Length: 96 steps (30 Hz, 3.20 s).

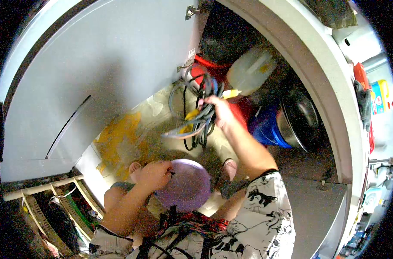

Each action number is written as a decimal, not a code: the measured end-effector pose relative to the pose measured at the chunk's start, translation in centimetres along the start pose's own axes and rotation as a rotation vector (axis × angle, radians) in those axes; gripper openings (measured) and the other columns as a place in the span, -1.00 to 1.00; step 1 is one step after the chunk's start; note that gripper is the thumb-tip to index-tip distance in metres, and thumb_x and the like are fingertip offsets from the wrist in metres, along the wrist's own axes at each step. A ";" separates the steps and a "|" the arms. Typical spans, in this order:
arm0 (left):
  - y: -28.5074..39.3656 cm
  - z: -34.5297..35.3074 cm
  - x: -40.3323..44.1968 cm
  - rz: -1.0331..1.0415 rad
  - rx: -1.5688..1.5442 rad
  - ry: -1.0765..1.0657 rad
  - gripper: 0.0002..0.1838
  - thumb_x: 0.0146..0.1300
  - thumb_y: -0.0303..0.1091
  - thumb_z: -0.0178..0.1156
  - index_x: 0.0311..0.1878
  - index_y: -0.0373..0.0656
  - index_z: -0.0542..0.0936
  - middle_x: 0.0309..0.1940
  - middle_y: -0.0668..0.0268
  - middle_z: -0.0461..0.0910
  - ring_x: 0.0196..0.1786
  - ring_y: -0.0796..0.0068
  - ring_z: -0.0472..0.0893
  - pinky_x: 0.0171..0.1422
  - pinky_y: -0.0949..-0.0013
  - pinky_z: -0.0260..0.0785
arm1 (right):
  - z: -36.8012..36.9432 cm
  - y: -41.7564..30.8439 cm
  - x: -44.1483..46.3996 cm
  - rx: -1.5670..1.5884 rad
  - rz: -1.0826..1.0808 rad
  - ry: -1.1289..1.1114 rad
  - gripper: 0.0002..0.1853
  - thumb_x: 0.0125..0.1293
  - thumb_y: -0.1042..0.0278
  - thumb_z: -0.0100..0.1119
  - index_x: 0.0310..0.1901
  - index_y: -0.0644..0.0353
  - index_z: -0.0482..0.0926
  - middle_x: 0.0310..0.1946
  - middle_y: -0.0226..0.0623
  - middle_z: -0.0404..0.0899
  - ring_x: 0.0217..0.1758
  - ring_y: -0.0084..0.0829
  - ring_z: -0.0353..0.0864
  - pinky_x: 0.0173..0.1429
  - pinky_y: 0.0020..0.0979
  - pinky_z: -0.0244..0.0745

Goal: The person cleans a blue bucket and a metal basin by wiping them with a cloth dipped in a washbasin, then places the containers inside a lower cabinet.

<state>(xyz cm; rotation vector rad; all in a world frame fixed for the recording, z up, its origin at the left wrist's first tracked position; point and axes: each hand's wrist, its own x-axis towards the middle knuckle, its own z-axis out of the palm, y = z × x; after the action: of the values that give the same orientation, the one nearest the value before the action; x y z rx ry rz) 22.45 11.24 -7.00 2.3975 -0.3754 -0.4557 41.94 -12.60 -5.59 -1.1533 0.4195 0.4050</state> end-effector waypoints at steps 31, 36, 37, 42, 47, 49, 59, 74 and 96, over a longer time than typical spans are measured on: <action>-0.4 -2.6 8.4 -0.055 -0.038 -0.386 -0.80 0.02 -0.30 0.12 -0.24 -0.08 0.55 -0.36 0.20 0.58 -0.25 0.15 0.58 -0.22 0.13 0.44 | 1.2 -27.5 29.8 -2.369 -0.323 0.846 -0.26 0.07 -0.06 0.24 0.23 0.11 0.23 0.24 -0.13 0.14 0.28 -0.13 0.13 0.29 0.01 0.17; 0.4 -3.0 7.8 0.030 -0.009 -0.310 -0.77 -0.07 -0.31 0.15 -0.27 -0.06 0.55 -0.37 0.25 0.55 -0.27 0.18 0.57 -0.22 0.15 0.43 | 0.9 -22.4 28.9 -2.470 -0.509 0.934 -0.14 0.01 -0.15 0.29 0.29 0.08 0.18 0.34 -0.13 0.02 0.39 -0.09 0.01 0.34 0.03 0.11; 0.7 -2.9 7.5 0.035 -0.006 -0.308 -0.77 -0.07 -0.31 0.15 -0.27 -0.06 0.55 -0.37 0.25 0.55 -0.27 0.18 0.57 -0.22 0.15 0.43 | 0.5 -21.7 28.4 -2.422 -0.621 0.937 -0.11 -0.01 -0.16 0.29 0.30 0.07 0.17 0.36 -0.13 -0.01 0.41 -0.08 -0.02 0.35 0.04 0.10; 1.0 -2.0 5.3 0.076 -0.016 -0.235 -0.80 -0.05 -0.32 0.15 -0.29 -0.07 0.56 -0.35 0.23 0.56 -0.25 0.16 0.57 -0.22 0.13 0.43 | -0.8 -20.3 24.9 -2.034 -0.897 0.869 -0.05 -0.08 -0.16 0.35 0.31 0.12 0.17 0.37 -0.06 0.00 0.40 0.02 -0.01 0.38 0.01 0.05; 2.6 -3.4 3.9 0.048 0.026 -0.172 -0.79 -0.02 -0.33 0.12 -0.27 -0.10 0.57 -0.32 0.17 0.59 -0.22 0.14 0.58 -0.19 0.12 0.43 | -0.5 -10.6 14.1 -1.199 -0.959 0.182 -0.50 0.17 0.29 0.15 0.14 0.29 0.39 0.15 0.08 0.37 0.28 -0.15 0.31 0.32 -0.26 0.20; 2.1 -2.5 3.4 0.059 0.037 -0.095 -0.79 -0.02 -0.33 0.11 -0.26 -0.10 0.57 -0.32 0.16 0.60 -0.22 0.13 0.58 -0.18 0.12 0.43 | -1.9 -3.0 8.2 -0.886 -0.603 -0.090 -0.75 0.25 0.39 0.12 -0.05 0.26 0.53 -0.12 -0.24 0.58 -0.03 -0.44 0.53 0.09 -0.41 0.42; 0.6 -2.7 0.8 -0.079 -0.104 0.088 -0.82 0.09 -0.31 0.08 -0.21 0.01 0.57 -0.29 0.22 0.62 -0.18 0.17 0.60 -0.09 0.19 0.42 | -5.0 16.5 -20.3 -1.368 -0.048 -0.041 -0.52 0.33 -0.06 -0.03 -0.34 0.27 0.61 -0.69 -0.27 0.51 -0.59 -0.43 0.54 -0.37 -0.37 0.45; 0.7 0.7 -2.2 -0.008 -0.004 0.129 -0.80 0.08 -0.30 0.06 -0.23 0.00 0.59 -0.26 0.20 0.62 -0.14 0.18 0.58 -0.07 0.22 0.40 | -8.9 23.5 -36.7 -1.084 0.090 0.205 -0.71 0.09 0.46 0.10 -0.11 0.27 0.55 -0.12 0.00 0.56 -0.14 -0.13 0.59 -0.04 -0.35 0.48; -8.0 2.6 -1.0 0.039 -0.305 0.007 -0.86 0.24 -0.46 0.04 -0.20 -0.23 0.55 -0.29 0.35 0.55 -0.14 0.50 0.49 0.05 0.47 0.28 | -16.7 36.8 -63.8 -0.683 0.017 0.549 -0.36 0.34 -0.02 -0.04 0.32 0.20 0.15 0.29 0.04 0.18 0.35 -0.11 0.18 0.36 -0.30 0.07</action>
<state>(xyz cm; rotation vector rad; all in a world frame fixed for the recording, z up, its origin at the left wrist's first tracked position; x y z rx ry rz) 21.67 16.11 -13.94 2.0920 -0.3229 -0.4518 -33.12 -21.08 -7.43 -1.9394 0.8037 0.2411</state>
